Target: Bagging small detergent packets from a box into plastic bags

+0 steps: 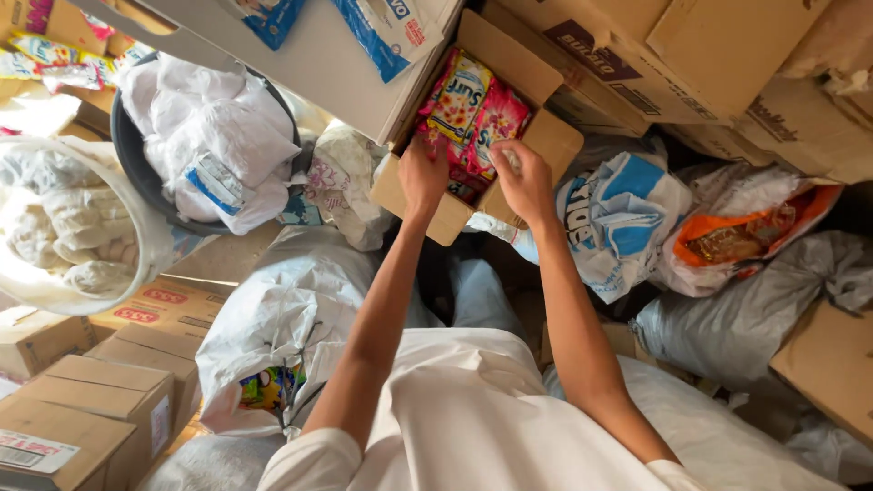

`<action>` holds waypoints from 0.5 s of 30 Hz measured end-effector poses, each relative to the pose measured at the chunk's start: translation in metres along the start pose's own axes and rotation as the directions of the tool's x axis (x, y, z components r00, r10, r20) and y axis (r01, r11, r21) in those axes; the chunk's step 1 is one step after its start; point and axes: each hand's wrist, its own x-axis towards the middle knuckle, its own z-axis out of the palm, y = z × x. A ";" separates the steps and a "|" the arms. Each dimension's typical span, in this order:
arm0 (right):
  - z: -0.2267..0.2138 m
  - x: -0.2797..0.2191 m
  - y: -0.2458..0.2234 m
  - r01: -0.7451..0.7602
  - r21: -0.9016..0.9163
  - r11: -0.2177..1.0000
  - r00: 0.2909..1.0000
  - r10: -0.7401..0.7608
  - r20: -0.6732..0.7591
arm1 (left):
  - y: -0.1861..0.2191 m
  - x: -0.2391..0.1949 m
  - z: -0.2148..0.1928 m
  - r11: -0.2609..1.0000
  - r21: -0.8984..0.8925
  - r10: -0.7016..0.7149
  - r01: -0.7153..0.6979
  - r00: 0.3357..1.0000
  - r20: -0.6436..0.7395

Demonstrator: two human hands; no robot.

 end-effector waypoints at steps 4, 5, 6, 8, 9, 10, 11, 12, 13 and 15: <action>0.007 -0.025 0.006 -0.042 0.119 0.992 0.996 0.032 0.078 | -0.040 0.061 0.083 0.855 -0.081 -0.516 0.512 0.856 -0.032; 0.011 -0.034 0.014 -0.093 0.163 0.982 0.991 0.076 0.107 | -0.047 0.069 0.096 0.840 -0.074 -0.542 0.538 0.838 -0.064; 0.011 -0.036 0.032 -0.078 0.152 0.985 0.989 0.057 0.140 | -0.050 0.074 0.114 0.824 -0.096 -0.566 0.559 0.820 -0.083; 0.016 -0.042 0.067 -0.185 0.288 0.940 0.978 0.147 0.148 | -0.063 0.084 0.141 0.786 -0.272 -0.580 0.556 0.814 -0.013; 0.025 -0.051 0.065 -0.175 0.276 0.945 0.973 0.123 0.195 | -0.046 0.054 0.108 0.763 -0.296 -0.612 0.575 0.790 -0.042; 0.025 -0.050 0.065 -0.236 0.345 0.908 0.969 0.196 0.149 | -0.014 0.032 0.083 0.790 -0.427 -0.491 0.440 0.871 -0.011; 0.024 -0.050 0.065 -0.292 0.414 0.862 0.956 0.271 0.109 | 0.019 0.010 0.059 0.784 -0.549 -0.354 0.291 0.935 -0.009; 0.027 -0.047 0.064 -0.280 0.397 0.874 0.960 0.246 0.137 | 0.021 -0.012 0.050 0.770 -0.568 -0.377 0.291 0.926 -0.036; 0.031 -0.046 0.063 -0.489 0.530 0.693 0.872 0.389 0.296 | 0.024 -0.033 0.042 0.633 -0.732 -0.351 0.251 0.936 0.018; 0.052 -0.045 0.051 -0.679 0.566 0.468 0.734 0.462 0.499 | 0.011 -0.074 0.017 0.460 -0.869 -0.333 0.183 0.943 0.022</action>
